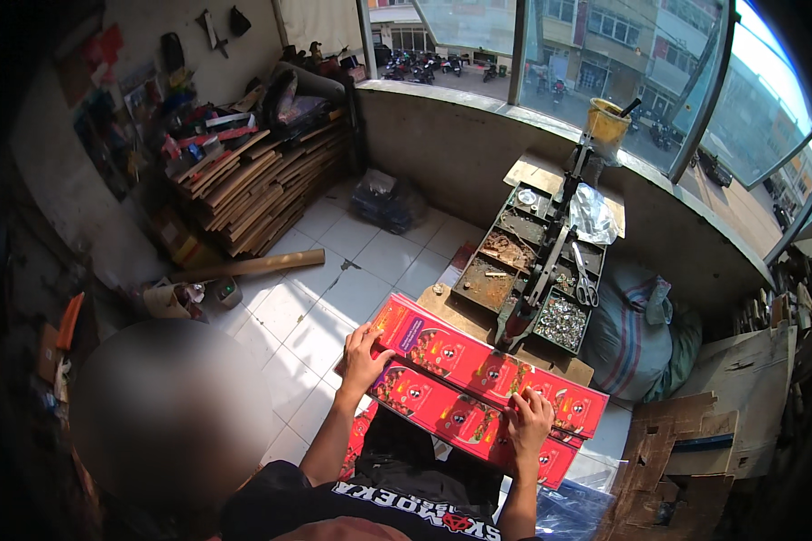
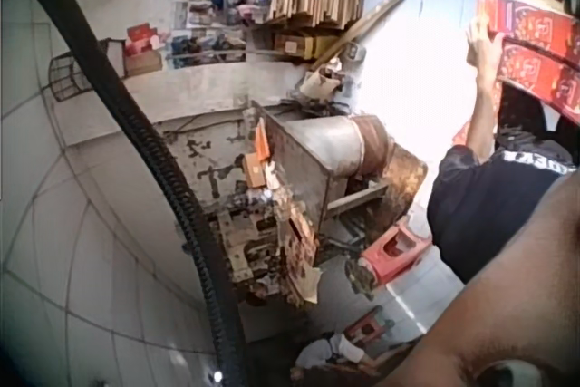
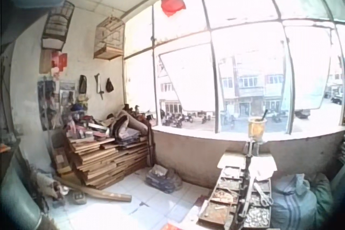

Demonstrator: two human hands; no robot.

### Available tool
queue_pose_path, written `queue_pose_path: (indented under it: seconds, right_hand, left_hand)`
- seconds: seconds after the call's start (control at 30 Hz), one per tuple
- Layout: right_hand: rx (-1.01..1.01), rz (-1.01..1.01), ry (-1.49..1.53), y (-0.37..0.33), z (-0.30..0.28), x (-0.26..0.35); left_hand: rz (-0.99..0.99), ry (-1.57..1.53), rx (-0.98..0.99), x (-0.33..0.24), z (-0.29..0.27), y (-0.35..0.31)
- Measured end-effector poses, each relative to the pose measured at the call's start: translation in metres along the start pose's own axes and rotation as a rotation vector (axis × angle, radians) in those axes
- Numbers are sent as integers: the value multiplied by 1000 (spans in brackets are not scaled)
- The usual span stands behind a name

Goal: The person places a flat cardboard piece into a machine, pulls a lever down to attach components, and repeats this for multiple cardboard pieces to assemble the boxes.

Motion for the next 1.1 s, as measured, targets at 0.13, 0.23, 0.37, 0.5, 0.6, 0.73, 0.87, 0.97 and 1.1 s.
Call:
queue_pose_path:
  seconds: [0.13,0.23,0.37,0.5,0.6,0.73,0.87,0.97,1.1]
  right_hand:
    - [-19,1,8,0,-1,2]
    - [-30,14,11,1,-2,1]
    - [-38,32,34,1,-3,3]
    - [-51,34,28,2,-7,4]
    - [-54,43,41,1,-5,3]
    - [-55,48,55,0,-3,1]
    - [-56,46,54,-1,-4,2]
    - [-61,46,53,-1,-3,1]
    - [-65,37,41,-1,-4,3]
  left_hand:
    - [-11,-2,10,4,1,2]
    - [19,-1,6,2,4,3]
    - [29,-81,31,20,0,5]
    - [63,-50,50,17,-2,3]
    - [82,15,67,14,1,1]
    - [101,65,94,11,8,0]
    - [90,40,97,11,11,0]
    - [89,20,92,12,12,1]
    - [83,38,77,14,12,0]
Point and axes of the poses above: each hand's wrist, its own y-axis towards the middle knuckle, its own z-axis out of the palm, x = y × z, the point moved 9 cm from there along y, towards the middle knuckle, and after that the axes turned 9 degrees about -z, right-handed, at the moved point
